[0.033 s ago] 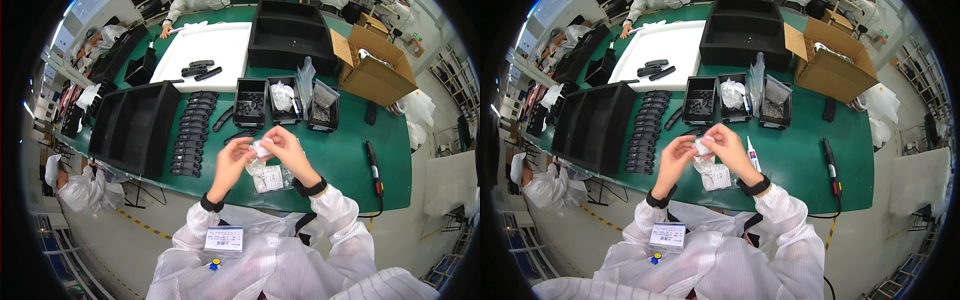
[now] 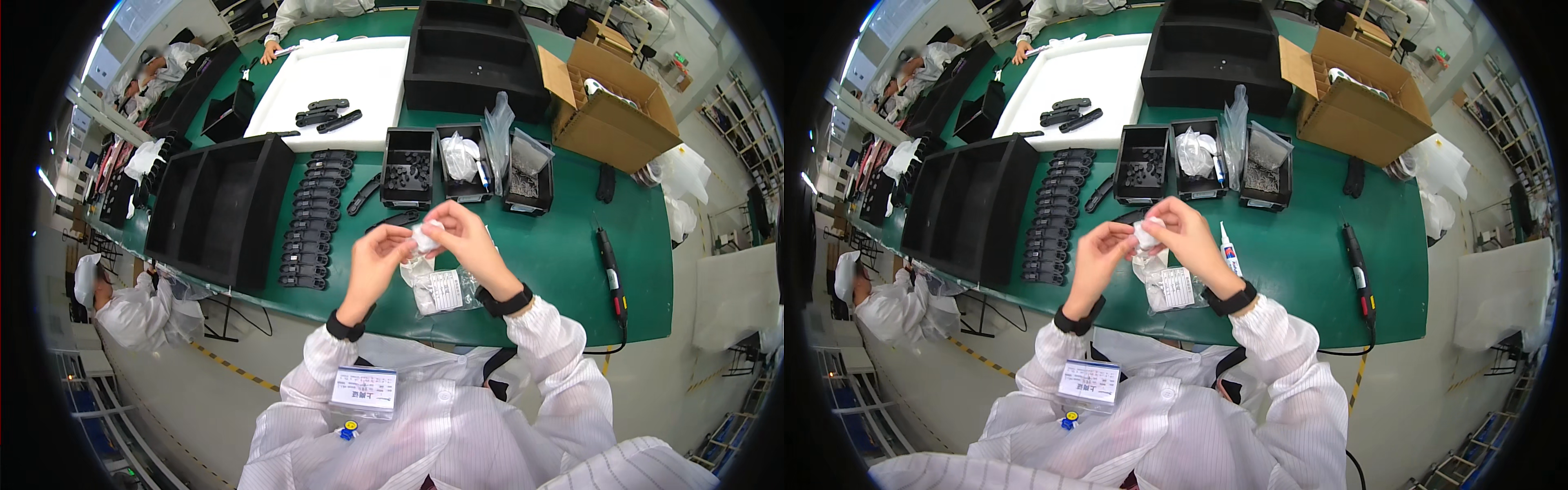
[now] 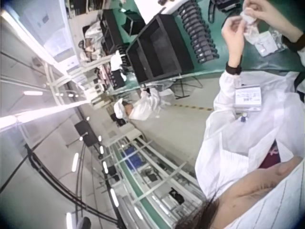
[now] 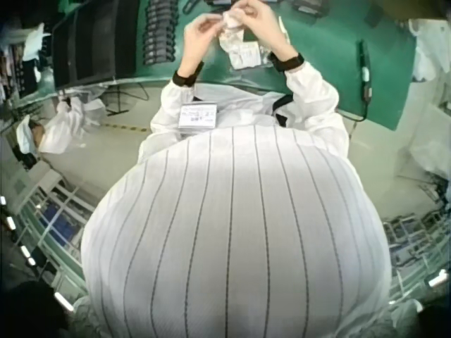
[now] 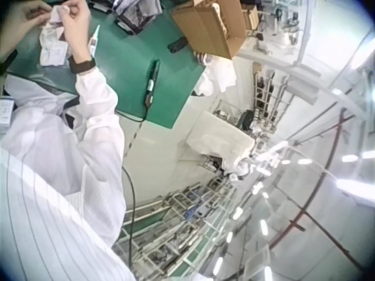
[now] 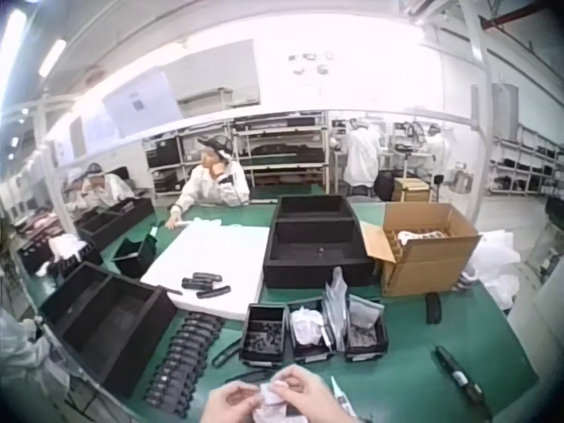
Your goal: The recorder is assembling small black electronic components, applying adhesive, and placing them in storage trays.
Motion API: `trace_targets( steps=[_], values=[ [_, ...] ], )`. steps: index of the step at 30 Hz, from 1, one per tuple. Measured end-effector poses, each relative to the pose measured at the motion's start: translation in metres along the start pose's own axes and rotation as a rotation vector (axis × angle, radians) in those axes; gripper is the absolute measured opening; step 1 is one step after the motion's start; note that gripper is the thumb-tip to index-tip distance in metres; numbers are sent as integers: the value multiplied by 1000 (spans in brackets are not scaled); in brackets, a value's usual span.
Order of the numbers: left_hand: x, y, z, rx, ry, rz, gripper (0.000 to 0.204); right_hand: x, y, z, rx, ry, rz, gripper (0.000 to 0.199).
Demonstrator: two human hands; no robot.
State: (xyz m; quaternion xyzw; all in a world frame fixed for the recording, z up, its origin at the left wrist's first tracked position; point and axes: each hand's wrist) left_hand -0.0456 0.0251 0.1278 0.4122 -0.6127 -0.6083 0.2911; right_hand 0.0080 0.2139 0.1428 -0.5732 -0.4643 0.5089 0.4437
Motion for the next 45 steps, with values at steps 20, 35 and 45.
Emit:
trace_targets(
  steps=[20,35,45],
  values=[
    [33,-21,123,-80,40,231,10,39,-3,69,-292,-42,128,19],
    [18,-26,113,-419,181,602,27,61,3,75,-89,140,318,16],
    [-32,-55,-35,-494,-514,962,61,67,-14,56,-15,230,327,16]
  ],
)
Point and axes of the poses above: each hand's wrist, its own z-axis towards the middle knuckle, its own x-axis out of the back of the hand, y = z × x, and after that the axes turned 6 degrees about -z, right-handed
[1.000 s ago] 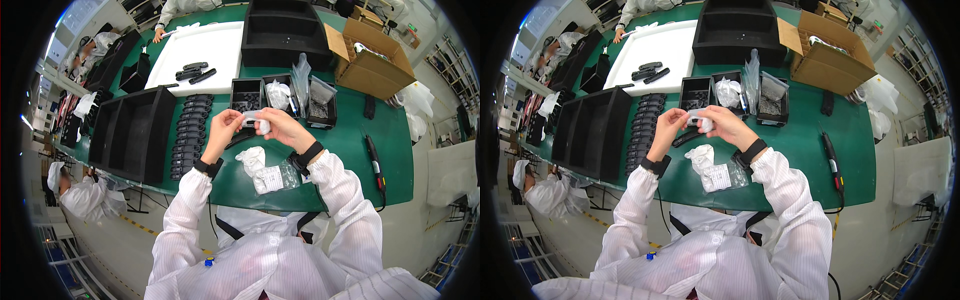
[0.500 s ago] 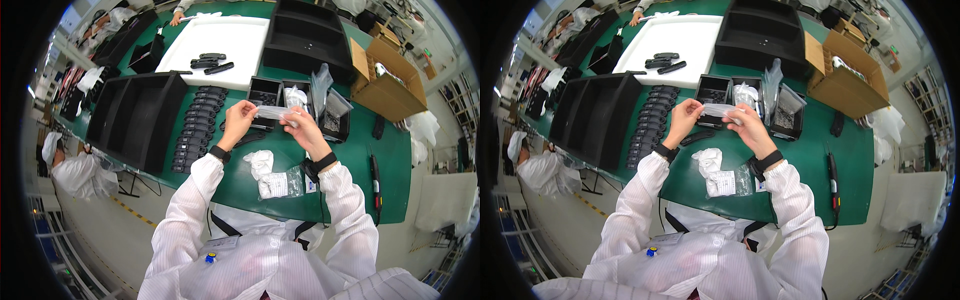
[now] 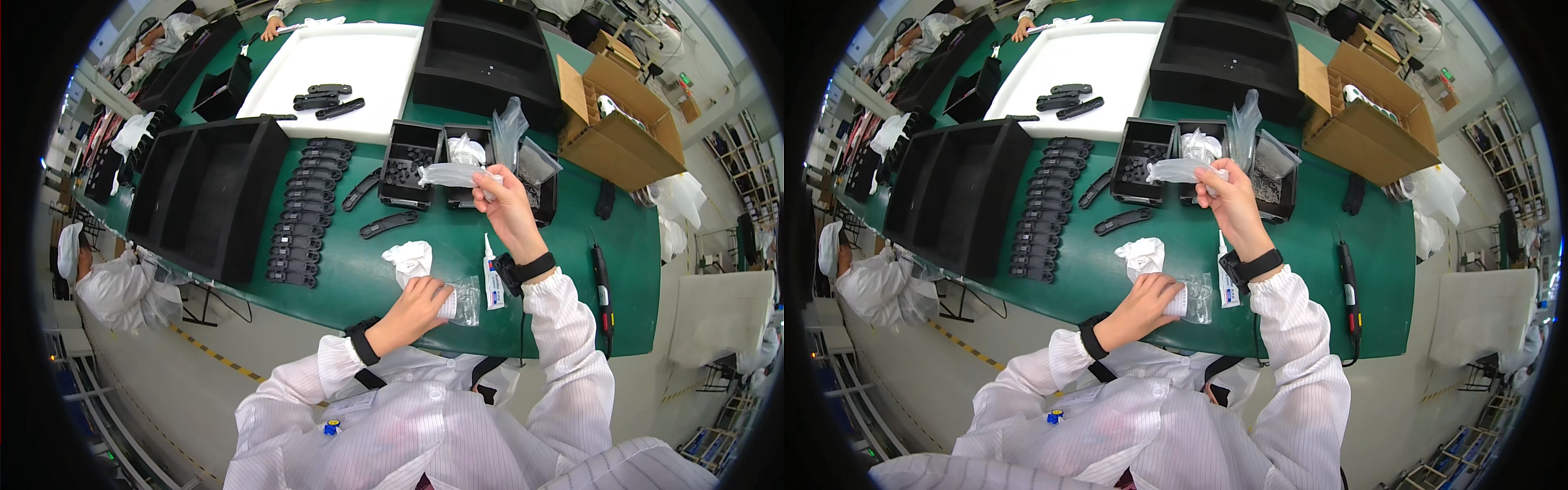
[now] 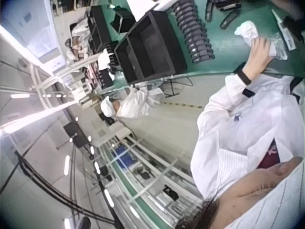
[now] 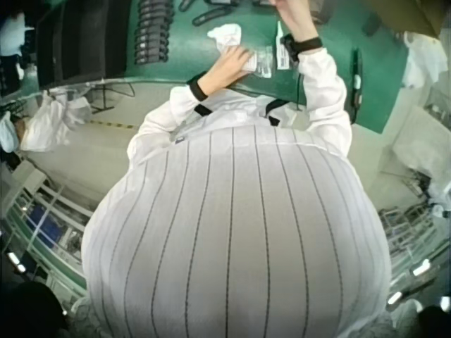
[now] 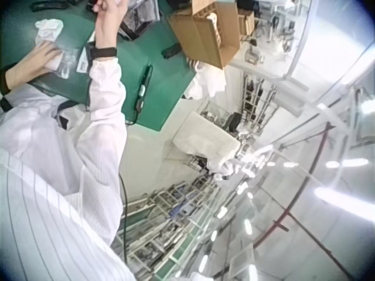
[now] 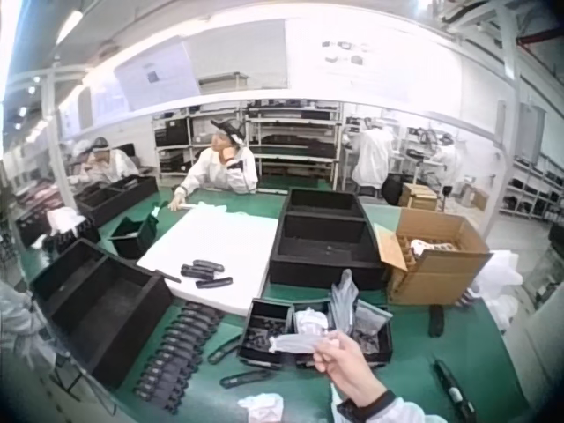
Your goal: The recorder is assembling small black electronic components, applying adhesive, and placing them in storage trays.
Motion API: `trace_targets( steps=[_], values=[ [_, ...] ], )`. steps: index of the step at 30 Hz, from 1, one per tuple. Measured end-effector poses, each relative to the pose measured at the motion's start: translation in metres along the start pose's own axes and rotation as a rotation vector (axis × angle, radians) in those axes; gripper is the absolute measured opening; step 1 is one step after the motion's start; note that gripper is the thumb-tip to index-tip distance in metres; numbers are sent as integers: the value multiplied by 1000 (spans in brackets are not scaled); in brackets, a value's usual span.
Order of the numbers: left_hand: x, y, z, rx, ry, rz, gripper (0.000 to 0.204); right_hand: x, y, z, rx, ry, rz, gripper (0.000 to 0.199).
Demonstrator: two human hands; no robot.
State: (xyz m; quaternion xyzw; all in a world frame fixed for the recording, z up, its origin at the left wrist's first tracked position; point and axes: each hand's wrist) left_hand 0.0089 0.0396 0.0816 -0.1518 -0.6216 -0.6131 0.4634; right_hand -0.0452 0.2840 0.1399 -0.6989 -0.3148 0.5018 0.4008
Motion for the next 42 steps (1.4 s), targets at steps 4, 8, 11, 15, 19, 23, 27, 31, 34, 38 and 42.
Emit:
trace_targets(
  steps=[4,8,11,15,19,23,27,31,34,38,42],
  values=[
    [4,-13,-9,403,176,-762,50,1,-3,-4,33,28,17,17],
    [11,-21,-11,595,407,-1682,51,5,-5,-5,63,34,40,17],
    [18,-13,-5,517,366,-1800,55,6,-4,-7,56,43,71,17],
    [20,-9,-3,471,323,-1767,60,7,-4,-9,51,29,70,18],
    [18,-8,-6,413,325,-1730,63,7,-5,-11,49,23,70,18],
    [23,-1,-5,422,304,-1606,69,8,-5,-13,50,23,73,18],
    [27,6,-2,390,285,-1638,65,9,-4,-12,56,13,67,17],
    [1,-6,-6,451,284,-1315,53,5,-2,-7,77,-40,26,15],
    [-9,-16,4,432,200,-923,52,-5,-2,-1,88,-86,66,18],
    [0,-16,20,305,210,-695,52,-14,2,5,90,-150,-116,27],
    [21,-24,23,232,423,-636,44,-25,9,17,113,-178,-129,25]
  ],
)
Point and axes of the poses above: each hand's wrist, its own z-axis towards the middle knuckle, its own x-axis out of the back of the hand, y = z × x, and after that the axes turned 6 degrees about -z, right-handed
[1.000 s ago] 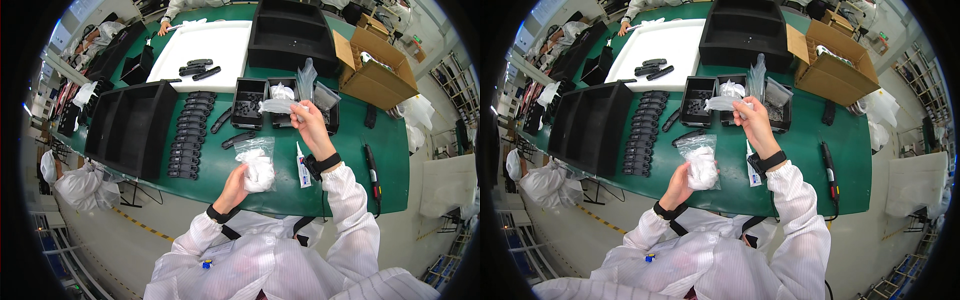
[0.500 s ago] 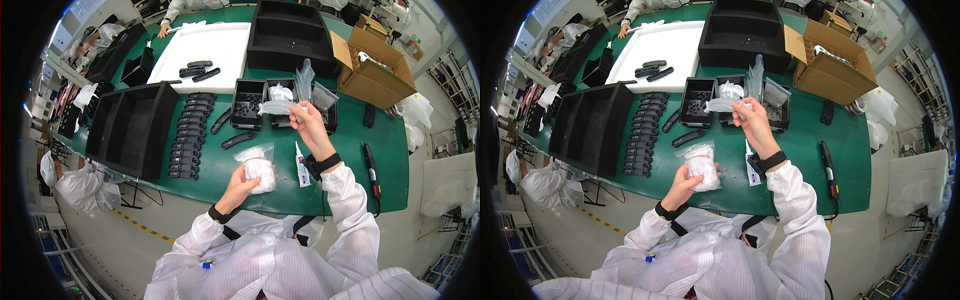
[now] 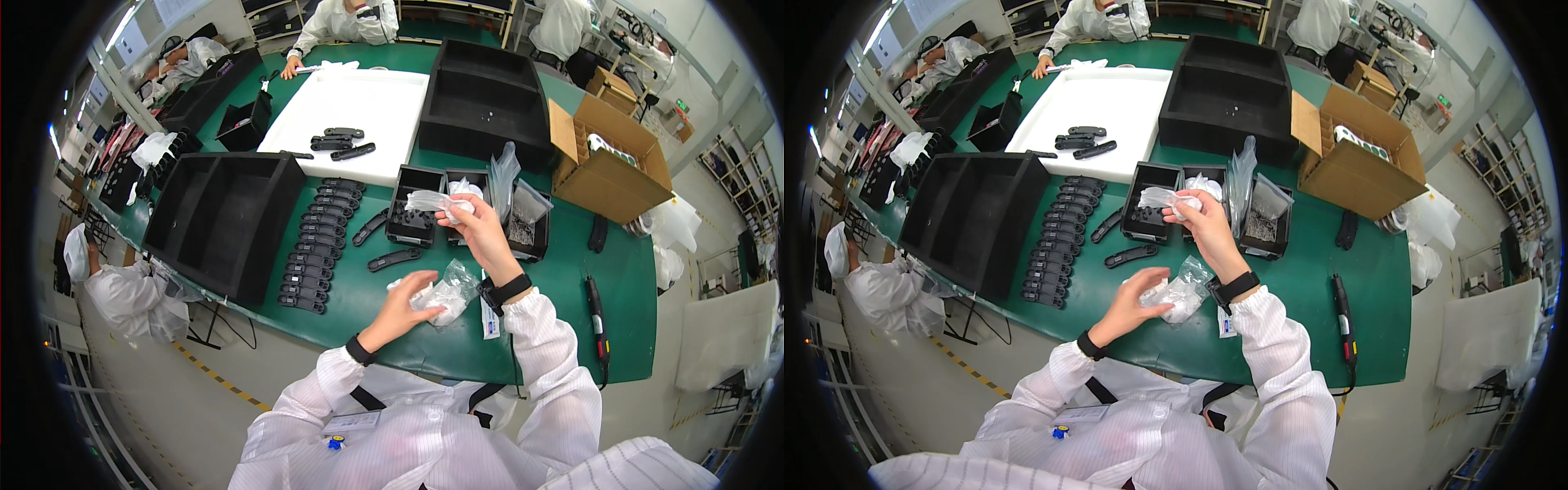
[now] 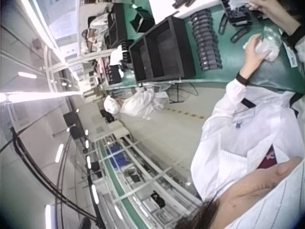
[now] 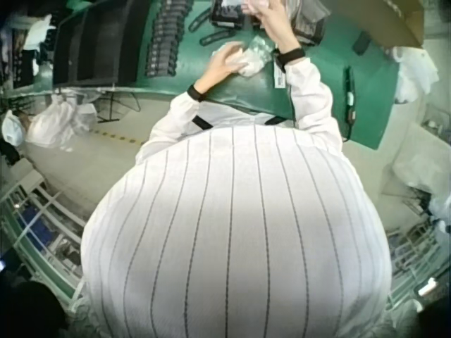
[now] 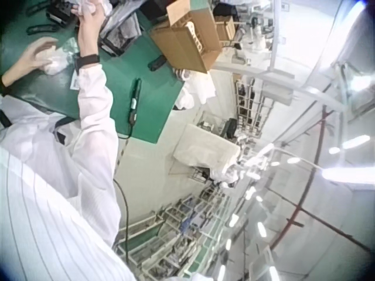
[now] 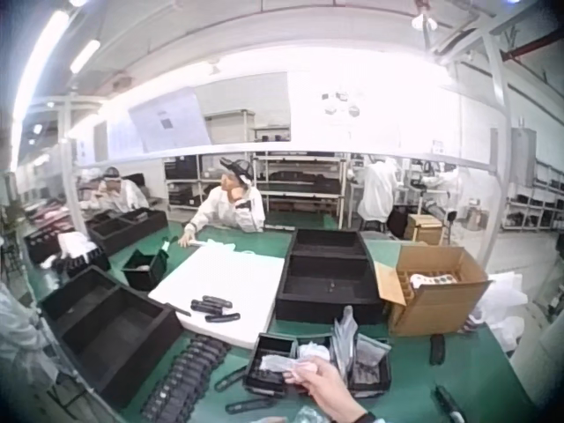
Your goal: The recorder is assembling small black electronic components, applying adhesive, and placing them in storage trays.
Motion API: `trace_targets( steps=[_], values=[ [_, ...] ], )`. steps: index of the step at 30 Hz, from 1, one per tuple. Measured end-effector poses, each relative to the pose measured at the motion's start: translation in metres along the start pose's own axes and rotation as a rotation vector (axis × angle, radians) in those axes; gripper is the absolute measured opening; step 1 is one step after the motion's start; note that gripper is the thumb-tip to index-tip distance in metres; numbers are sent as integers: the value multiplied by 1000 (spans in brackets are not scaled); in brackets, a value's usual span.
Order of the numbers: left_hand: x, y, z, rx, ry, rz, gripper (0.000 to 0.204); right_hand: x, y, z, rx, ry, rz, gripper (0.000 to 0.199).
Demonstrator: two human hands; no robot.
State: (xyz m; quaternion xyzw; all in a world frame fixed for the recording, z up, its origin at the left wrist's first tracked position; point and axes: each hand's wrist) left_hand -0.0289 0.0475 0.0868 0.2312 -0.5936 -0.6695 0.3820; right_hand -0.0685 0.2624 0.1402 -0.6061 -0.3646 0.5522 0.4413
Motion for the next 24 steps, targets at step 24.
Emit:
trace_targets(
  steps=[24],
  values=[
    [28,-27,136,419,310,-848,28,-7,5,4,-86,92,-213,20]
  ],
)
Point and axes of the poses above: each hand's wrist, its own z-axis towards the middle knuckle, its own x-axis out of the back of the hand, y = z × x, and after that the axes turned 6 degrees about -z, right-handed
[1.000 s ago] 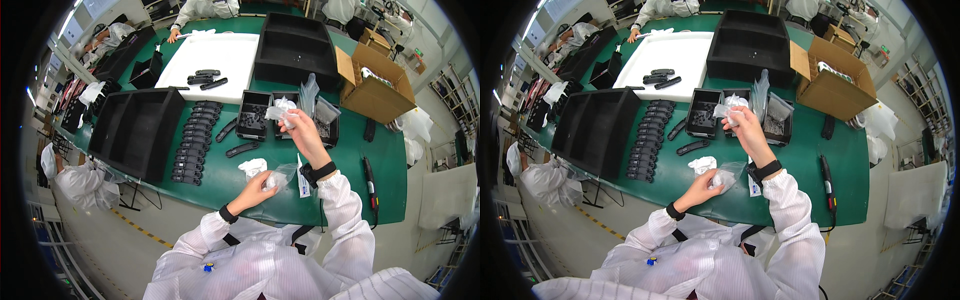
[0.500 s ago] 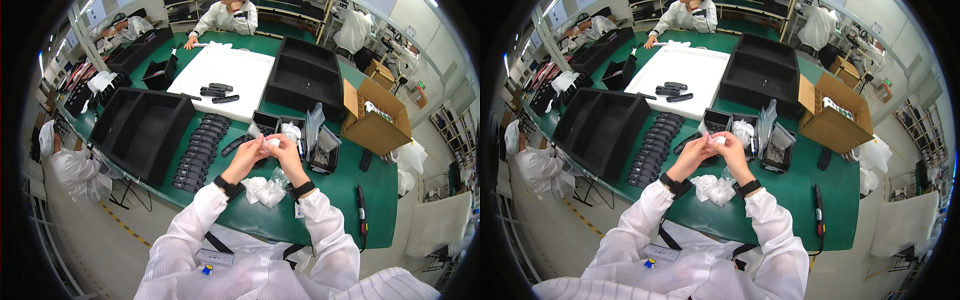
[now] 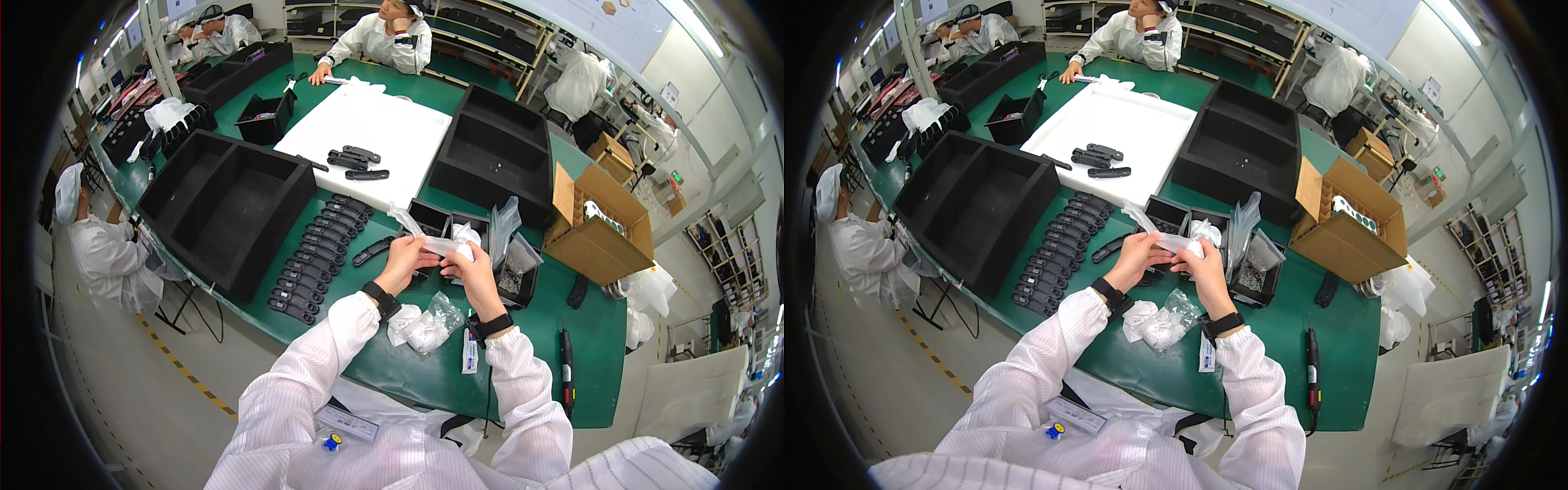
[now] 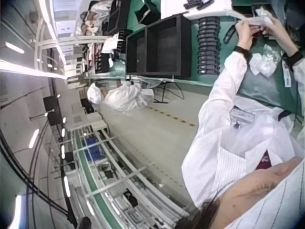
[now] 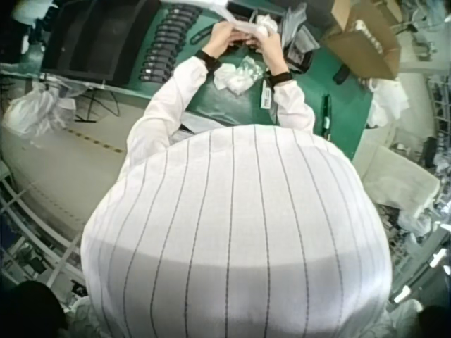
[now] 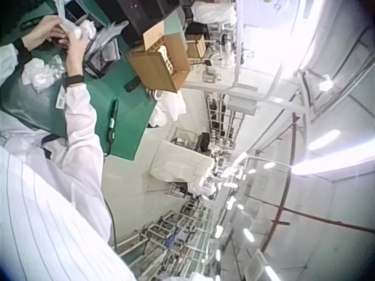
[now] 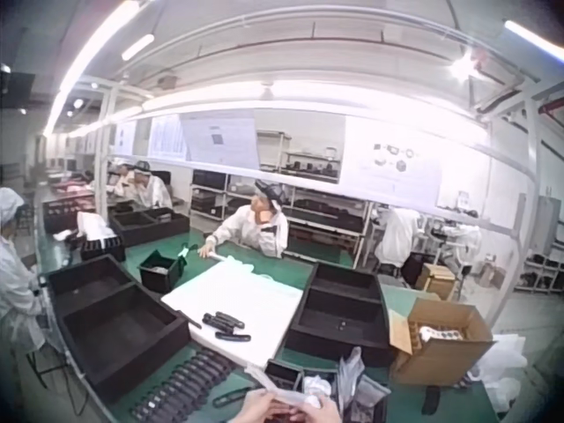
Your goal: The recorder is assembling small black electronic components, applying adhesive, and placing them in storage trays.
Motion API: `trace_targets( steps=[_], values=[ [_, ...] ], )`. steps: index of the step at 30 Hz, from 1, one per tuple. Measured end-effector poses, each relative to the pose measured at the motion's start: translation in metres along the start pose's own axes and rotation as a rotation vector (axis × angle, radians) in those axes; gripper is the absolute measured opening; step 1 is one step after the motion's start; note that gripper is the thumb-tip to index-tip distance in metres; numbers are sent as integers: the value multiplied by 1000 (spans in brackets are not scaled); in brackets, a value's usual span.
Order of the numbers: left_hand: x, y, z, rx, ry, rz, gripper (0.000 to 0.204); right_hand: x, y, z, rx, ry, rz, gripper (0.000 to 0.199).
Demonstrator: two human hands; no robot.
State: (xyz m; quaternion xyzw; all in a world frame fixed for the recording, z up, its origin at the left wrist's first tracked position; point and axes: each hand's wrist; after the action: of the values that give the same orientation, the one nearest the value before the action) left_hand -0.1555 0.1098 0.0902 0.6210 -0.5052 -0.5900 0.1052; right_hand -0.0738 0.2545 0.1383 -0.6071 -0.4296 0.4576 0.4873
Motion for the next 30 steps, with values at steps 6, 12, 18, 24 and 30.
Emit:
trace_targets(
  steps=[6,12,18,24,30],
  values=[
    [-6,31,-10,-273,61,117,27,-5,5,9,-52,-51,257,19],
    [-8,62,-7,-338,50,219,29,3,35,36,-143,-146,515,23],
    [-1,92,18,-387,89,301,29,9,54,56,-100,-156,579,30],
    [-11,128,20,-423,129,503,29,-17,38,50,-62,-74,496,27],
    [-37,139,19,-533,62,739,29,-12,50,64,221,-49,-124,16]
  ],
)
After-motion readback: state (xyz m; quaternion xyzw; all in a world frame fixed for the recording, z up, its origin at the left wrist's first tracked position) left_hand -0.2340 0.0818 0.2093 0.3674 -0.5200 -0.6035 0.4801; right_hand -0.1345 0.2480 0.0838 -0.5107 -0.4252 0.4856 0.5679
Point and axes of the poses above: each hand's wrist, its own z-axis towards the middle knuckle, its own x-axis out of the back of the hand, y = z × x, and after that the axes turned 6 degrees about -z, right-handed
